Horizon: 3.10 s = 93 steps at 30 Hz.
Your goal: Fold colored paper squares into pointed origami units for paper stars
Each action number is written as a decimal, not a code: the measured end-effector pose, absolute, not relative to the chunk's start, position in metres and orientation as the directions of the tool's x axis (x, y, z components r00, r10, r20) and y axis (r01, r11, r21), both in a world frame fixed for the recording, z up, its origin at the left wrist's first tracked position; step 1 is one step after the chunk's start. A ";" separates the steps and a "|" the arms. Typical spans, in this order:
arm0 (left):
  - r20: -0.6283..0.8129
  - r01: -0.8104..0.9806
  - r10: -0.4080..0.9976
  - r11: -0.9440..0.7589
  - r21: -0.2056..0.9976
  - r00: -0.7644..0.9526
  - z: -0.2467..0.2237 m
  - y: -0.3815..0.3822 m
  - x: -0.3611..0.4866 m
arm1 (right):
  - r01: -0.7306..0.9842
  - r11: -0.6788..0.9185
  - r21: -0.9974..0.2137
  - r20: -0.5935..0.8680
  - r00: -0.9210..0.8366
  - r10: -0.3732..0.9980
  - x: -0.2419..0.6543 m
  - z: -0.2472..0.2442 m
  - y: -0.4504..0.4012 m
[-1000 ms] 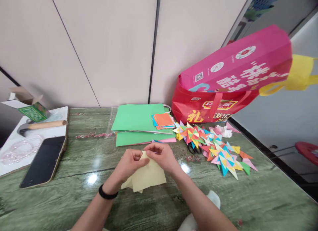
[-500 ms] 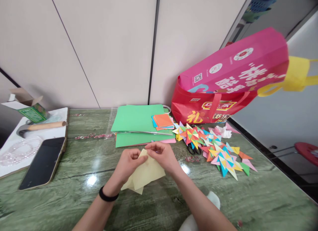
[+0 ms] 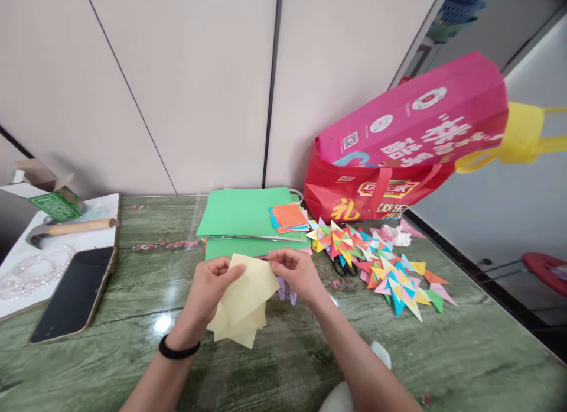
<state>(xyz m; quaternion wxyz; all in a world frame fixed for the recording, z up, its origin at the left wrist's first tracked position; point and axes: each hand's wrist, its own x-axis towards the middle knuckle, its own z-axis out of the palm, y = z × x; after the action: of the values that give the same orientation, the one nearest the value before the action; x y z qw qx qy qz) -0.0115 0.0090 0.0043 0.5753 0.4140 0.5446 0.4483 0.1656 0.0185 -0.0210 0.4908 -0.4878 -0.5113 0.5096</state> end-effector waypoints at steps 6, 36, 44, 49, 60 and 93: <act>-0.281 -0.169 0.960 0.277 0.946 -0.002 0.003 0.010 -0.010 | -0.124 -0.035 -0.992 -0.039 0.029 0.999 0.164 -0.018 0.019; 0.176 0.207 0.984 -0.170 0.964 -0.012 0.000 0.008 -0.007 | 0.533 0.625 -0.570 0.744 0.013 0.668 0.162 -0.014 0.007; 0.039 0.108 0.999 -0.038 0.993 -0.014 -0.001 0.008 -0.006 | 0.564 0.711 -0.420 0.815 -0.110 0.568 0.165 -0.014 0.009; 0.117 0.127 0.993 -0.111 0.986 -0.033 -0.001 0.008 -0.008 | 0.532 0.739 -0.413 0.811 -0.154 0.564 0.165 -0.014 0.011; 0.140 0.169 0.987 -0.127 0.978 -0.074 0.000 0.009 -0.008 | 0.503 0.744 -0.439 0.779 -0.200 0.595 0.166 -0.012 0.012; 0.086 0.111 0.996 -0.082 0.990 -0.028 0.005 0.005 -0.003 | -0.037 0.132 -0.991 0.127 0.118 0.985 0.158 -0.010 0.009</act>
<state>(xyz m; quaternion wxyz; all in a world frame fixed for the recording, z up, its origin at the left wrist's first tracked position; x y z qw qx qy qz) -0.0029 0.0054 0.0050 0.4420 0.5390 0.5135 0.5004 0.1576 0.0092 -0.0095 0.5703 -0.4832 -0.4907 0.4477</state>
